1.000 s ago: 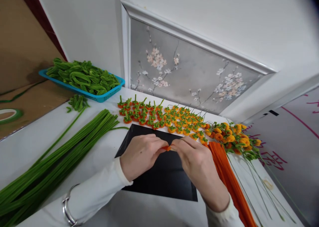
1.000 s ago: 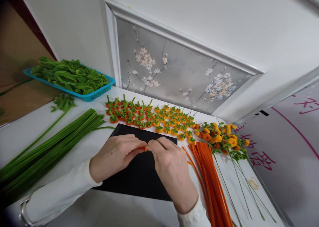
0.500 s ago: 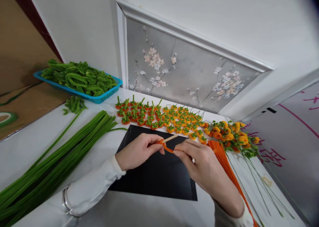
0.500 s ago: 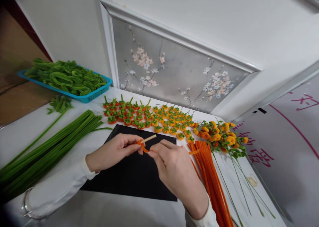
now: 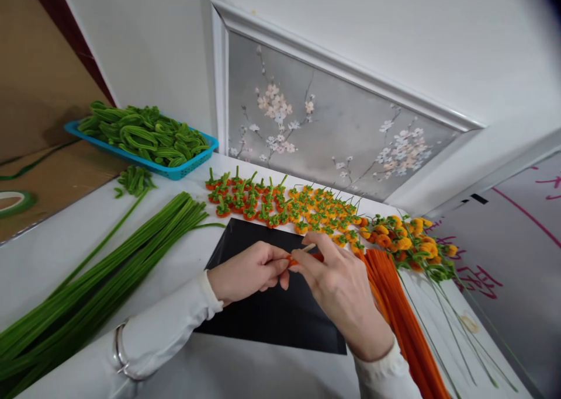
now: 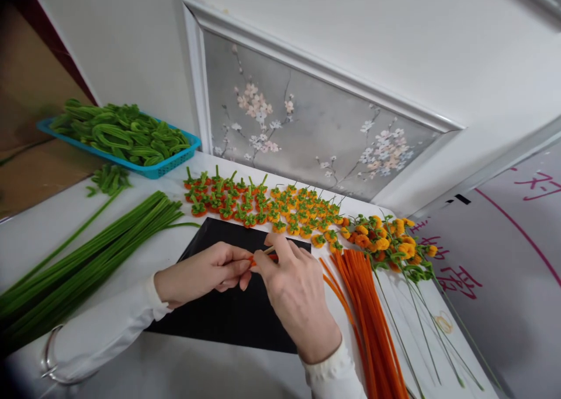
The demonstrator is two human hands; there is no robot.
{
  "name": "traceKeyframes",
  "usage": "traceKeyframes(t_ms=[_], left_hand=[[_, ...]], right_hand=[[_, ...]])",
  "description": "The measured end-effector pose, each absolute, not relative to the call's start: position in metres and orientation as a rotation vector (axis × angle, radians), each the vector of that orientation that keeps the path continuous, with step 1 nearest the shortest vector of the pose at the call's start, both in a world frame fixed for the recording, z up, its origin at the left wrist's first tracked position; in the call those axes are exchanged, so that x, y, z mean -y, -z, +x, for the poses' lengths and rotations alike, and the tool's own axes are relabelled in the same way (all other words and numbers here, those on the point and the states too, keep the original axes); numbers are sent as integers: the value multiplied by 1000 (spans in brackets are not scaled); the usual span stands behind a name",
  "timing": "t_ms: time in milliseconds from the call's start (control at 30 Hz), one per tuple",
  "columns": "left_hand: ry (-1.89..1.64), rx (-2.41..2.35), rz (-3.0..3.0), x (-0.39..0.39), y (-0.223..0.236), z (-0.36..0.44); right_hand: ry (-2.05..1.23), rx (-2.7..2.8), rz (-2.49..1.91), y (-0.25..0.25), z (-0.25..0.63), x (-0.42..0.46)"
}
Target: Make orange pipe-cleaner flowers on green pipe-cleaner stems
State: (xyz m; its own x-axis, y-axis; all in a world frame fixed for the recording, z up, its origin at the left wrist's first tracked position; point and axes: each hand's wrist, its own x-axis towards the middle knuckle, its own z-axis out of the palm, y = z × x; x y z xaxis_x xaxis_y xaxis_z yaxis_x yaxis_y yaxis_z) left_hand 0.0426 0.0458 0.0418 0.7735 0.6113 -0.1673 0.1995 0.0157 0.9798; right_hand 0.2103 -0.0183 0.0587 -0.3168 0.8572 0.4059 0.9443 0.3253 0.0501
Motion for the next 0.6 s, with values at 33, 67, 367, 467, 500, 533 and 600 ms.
traceKeyframes(t_ms=[33,67,367,467,500,533,600], left_hand=[[-357,-676,1581,-46,-42,42],[-362,-686,1619,-47,-43,41],[-560,-841,2037,-40,-46,44],[-619,-896,2121,-36,-45,46],[-633,-910,2145,-35,-45,46],[-646,-920,2164,-35,-44,46],[-675,-934,2186,-35,-44,46]], right_hand=[[357,2279,-1596,-58,212,18],[304,2258,-1579,-57,213,17],[-63,2060,-1550,-52,212,12],[-61,2028,-1573,-51,209,13],[-55,2015,-1578,-50,208,12],[-49,1999,-1580,-49,207,12],[-44,1969,-1572,-48,205,11]])
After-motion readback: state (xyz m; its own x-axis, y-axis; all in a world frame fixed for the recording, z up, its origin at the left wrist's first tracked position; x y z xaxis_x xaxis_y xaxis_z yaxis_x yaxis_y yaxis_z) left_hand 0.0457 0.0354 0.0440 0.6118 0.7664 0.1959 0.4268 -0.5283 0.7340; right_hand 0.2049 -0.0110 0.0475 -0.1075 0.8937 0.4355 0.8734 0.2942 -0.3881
